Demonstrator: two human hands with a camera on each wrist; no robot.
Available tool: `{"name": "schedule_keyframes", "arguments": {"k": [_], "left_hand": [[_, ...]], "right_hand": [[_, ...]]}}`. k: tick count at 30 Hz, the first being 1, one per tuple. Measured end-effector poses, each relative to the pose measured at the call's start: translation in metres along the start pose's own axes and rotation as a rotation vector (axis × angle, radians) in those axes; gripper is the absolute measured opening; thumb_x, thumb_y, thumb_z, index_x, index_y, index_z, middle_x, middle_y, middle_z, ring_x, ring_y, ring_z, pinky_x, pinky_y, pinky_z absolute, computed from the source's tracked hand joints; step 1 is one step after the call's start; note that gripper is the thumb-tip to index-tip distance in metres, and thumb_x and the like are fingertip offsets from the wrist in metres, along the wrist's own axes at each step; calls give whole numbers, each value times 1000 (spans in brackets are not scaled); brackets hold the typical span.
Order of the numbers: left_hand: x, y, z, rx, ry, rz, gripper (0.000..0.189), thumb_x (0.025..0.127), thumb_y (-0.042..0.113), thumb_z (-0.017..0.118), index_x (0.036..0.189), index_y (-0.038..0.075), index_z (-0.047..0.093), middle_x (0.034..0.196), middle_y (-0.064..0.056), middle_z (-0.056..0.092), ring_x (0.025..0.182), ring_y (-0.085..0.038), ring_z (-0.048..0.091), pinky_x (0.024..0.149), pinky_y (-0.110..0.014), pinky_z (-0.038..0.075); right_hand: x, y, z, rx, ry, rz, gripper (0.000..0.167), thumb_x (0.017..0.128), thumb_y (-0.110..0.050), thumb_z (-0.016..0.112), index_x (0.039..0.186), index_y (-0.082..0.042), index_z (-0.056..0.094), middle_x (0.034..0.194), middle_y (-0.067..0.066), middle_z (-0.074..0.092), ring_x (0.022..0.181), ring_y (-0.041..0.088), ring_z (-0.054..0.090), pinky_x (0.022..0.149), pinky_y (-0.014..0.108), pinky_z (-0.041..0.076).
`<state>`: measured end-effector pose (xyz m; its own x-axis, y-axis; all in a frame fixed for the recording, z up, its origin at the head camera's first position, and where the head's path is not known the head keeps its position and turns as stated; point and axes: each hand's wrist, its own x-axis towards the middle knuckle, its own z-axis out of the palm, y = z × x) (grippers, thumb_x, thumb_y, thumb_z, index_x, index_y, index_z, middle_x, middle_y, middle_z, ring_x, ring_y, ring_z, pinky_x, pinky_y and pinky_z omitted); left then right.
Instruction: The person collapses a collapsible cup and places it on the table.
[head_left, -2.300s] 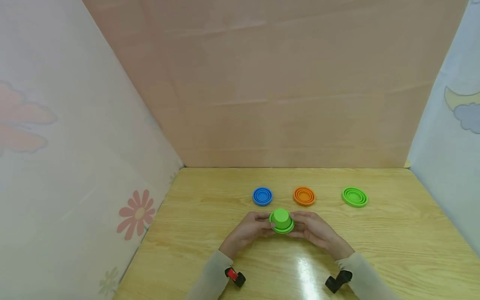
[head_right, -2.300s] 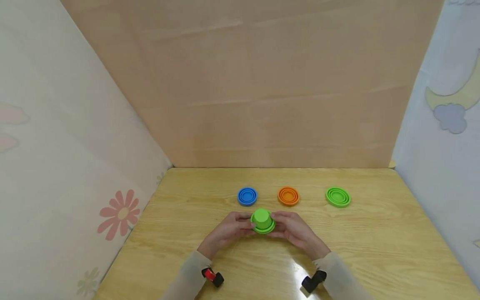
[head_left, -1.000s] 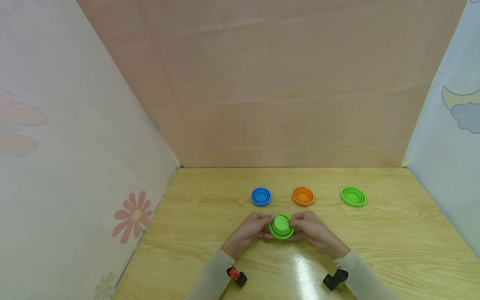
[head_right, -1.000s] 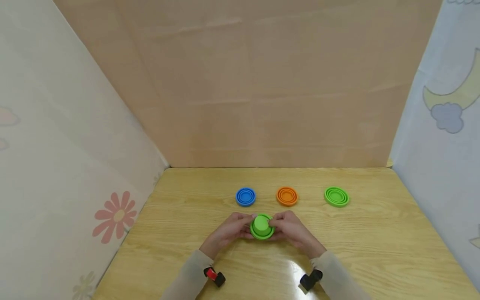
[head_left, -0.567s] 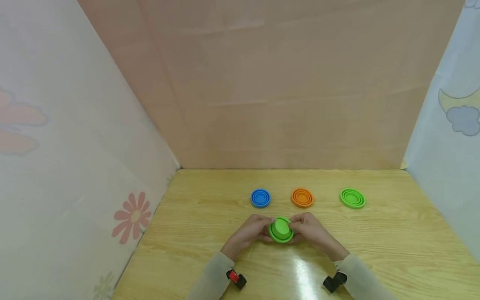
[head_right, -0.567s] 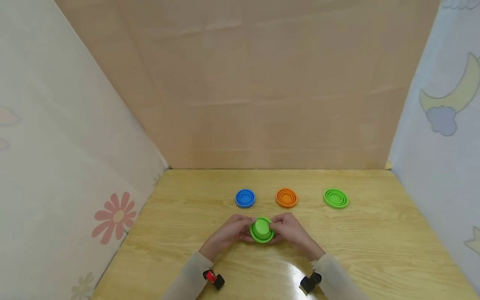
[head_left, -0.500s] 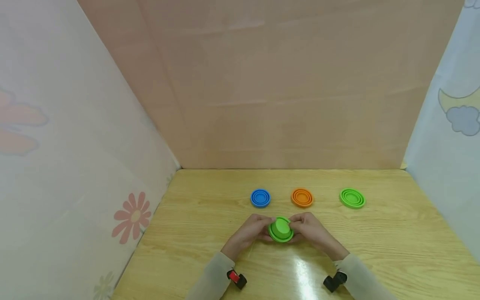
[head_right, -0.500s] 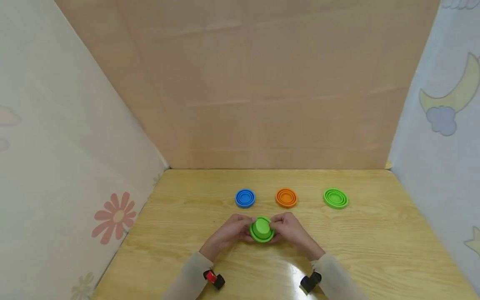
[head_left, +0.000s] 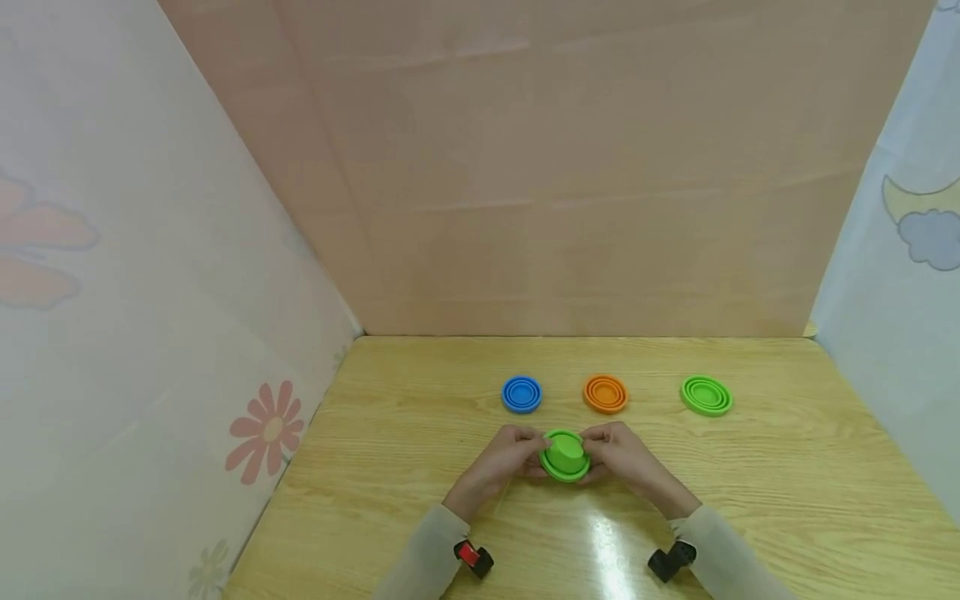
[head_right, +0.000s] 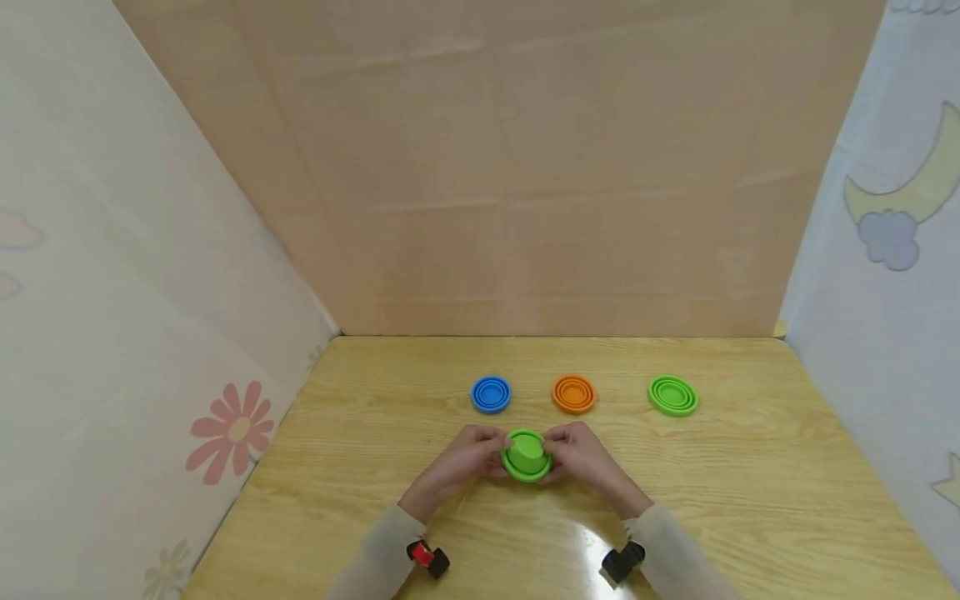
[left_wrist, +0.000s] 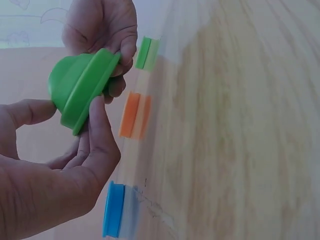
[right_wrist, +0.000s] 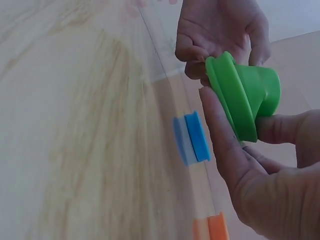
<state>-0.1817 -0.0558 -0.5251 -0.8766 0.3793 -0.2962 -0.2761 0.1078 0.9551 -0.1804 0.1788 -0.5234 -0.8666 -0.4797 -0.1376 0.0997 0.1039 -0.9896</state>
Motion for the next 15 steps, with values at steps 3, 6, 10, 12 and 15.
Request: {"name": "schedule_keyframes", "arguments": {"k": [3, 6, 10, 12, 15], "left_hand": [[1, 0, 0, -1, 16, -2, 32, 101, 17, 65, 125, -4, 71, 109, -10, 75, 85, -12, 73, 80, -29, 67], [3, -1, 1, 13, 41, 0, 34, 100, 15, 66, 128, -5, 70, 110, -11, 77, 87, -13, 74, 78, -28, 67], [5, -2, 2, 30, 69, 8, 35, 98, 12, 66, 129, -5, 69, 109, -11, 78, 89, -13, 75, 78, -29, 67], [5, -2, 2, 35, 79, 9, 35, 98, 11, 66, 129, -4, 69, 109, -11, 78, 90, -14, 75, 79, -29, 67], [6, -2, 0, 56, 95, 14, 36, 99, 10, 65, 131, -5, 68, 110, -11, 78, 92, -14, 75, 79, -29, 67]], "right_hand": [[0, -3, 0, 0, 3, 16, 36, 105, -5, 48, 125, 21, 63, 108, 23, 78, 88, 21, 79, 79, 43, 68], [0, -5, 0, 20, -3, 38, 37, 104, -5, 48, 125, 21, 63, 108, 20, 78, 90, 22, 79, 81, 43, 68], [1, -4, -2, 87, -43, 61, 38, 105, -6, 48, 128, 21, 61, 110, 16, 77, 97, 21, 78, 87, 43, 67], [1, -3, -4, 133, -66, 68, 38, 106, -6, 48, 130, 21, 59, 114, 15, 77, 101, 20, 77, 90, 43, 66], [1, 0, -6, 191, -106, 63, 43, 107, -7, 51, 138, 22, 52, 121, 13, 75, 107, 19, 76, 96, 43, 65]]}}
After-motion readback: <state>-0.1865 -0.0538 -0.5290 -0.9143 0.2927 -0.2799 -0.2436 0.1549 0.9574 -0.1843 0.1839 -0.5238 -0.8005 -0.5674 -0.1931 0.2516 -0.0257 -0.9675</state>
